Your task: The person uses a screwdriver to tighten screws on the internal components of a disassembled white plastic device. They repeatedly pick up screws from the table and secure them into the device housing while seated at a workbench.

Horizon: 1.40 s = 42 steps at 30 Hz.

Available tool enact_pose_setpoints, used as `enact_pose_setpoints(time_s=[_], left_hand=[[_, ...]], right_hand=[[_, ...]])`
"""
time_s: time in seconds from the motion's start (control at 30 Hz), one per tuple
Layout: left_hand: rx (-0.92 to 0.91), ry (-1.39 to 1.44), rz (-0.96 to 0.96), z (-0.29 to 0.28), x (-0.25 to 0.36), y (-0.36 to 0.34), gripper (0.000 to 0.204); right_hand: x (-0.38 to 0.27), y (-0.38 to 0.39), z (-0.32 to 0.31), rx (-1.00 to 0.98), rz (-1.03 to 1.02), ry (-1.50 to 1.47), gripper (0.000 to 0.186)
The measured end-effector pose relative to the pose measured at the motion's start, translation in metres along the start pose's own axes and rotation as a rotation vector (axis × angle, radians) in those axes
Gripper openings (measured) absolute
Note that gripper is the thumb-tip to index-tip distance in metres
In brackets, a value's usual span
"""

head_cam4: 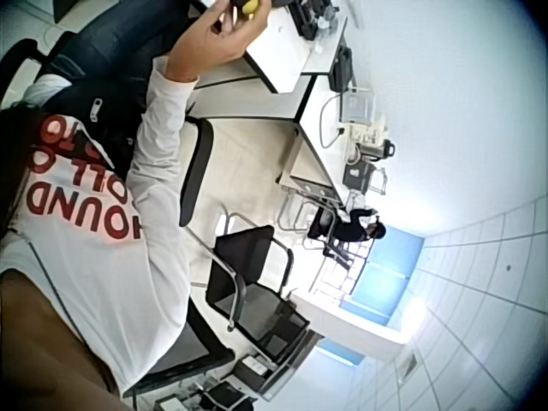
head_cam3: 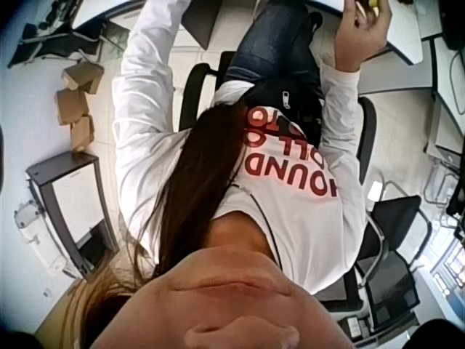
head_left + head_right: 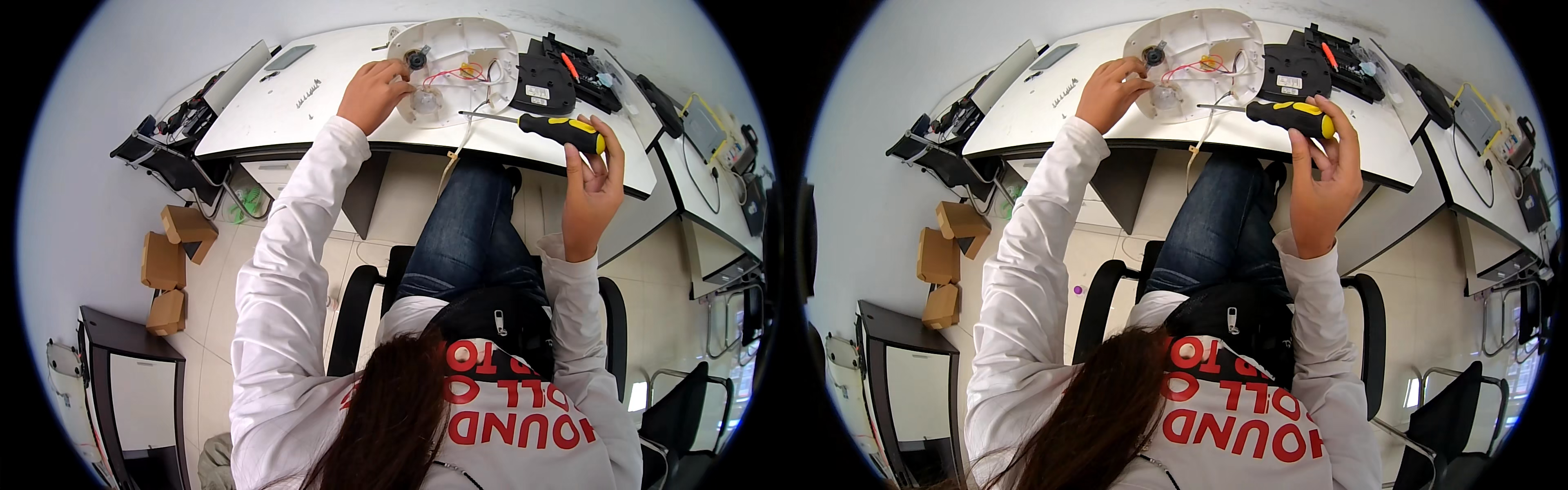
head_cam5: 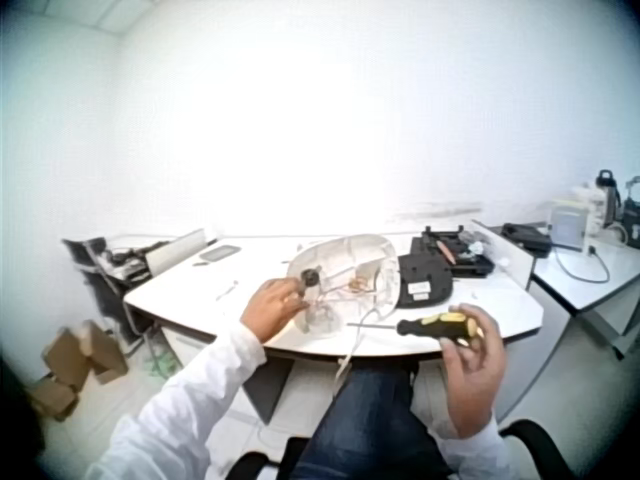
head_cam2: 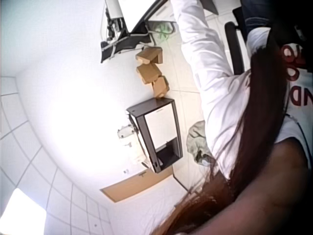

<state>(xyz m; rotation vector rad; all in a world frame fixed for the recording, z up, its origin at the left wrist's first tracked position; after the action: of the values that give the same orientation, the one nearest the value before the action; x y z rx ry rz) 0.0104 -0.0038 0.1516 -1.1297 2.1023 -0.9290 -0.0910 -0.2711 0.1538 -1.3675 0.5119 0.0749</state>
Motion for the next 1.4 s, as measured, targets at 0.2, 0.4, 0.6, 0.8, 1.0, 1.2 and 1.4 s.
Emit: enact_pose_setpoints(time_s=[0.2, 0.4, 0.6, 0.8, 1.0, 1.2, 1.4], left_hand=[[0.013, -0.028, -0.022, 0.002, 0.0, 0.0, 0.013], [0.016, 0.013, -0.04, -0.001, 0.002, 0.001, 0.013], [0.023, 0.008, -0.054, 0.001, 0.0, 0.003, 0.011], [-0.002, -0.05, -0.05, 0.0, 0.003, -0.001, 0.014], [0.034, -0.068, 0.015, 0.002, 0.006, 0.002, 0.013], [0.062, -0.087, -0.018, 0.001, 0.003, 0.003, 0.012], [0.054, -0.087, -0.038, 0.001, 0.006, 0.001, 0.013]], right_hand=[[0.005, 0.001, -0.001, 0.002, 0.002, 0.002, 0.038], [0.005, 0.002, -0.001, 0.004, 0.018, -0.001, 0.038], [0.007, 0.003, 0.0, -0.01, 0.016, 0.005, 0.037], [0.009, 0.003, -0.003, -0.016, 0.025, 0.001, 0.037], [0.01, 0.002, -0.004, -0.019, 0.033, 0.0, 0.038], [0.012, 0.004, -0.005, -0.03, 0.052, 0.012, 0.038], [0.013, 0.003, -0.006, -0.026, 0.057, -0.006, 0.038]])
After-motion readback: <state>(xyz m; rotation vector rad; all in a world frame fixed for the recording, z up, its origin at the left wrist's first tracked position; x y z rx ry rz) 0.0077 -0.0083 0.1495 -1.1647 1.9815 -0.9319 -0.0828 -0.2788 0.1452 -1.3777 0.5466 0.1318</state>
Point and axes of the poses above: each hand's wrist, its own y-axis away from the middle knuckle, its own z-axis out of the palm, x = y × z, the point moved 8 cm from there along -y, towards the middle knuckle, and after that the axes turned 12 degrees about -z, right-handed, at the moved point
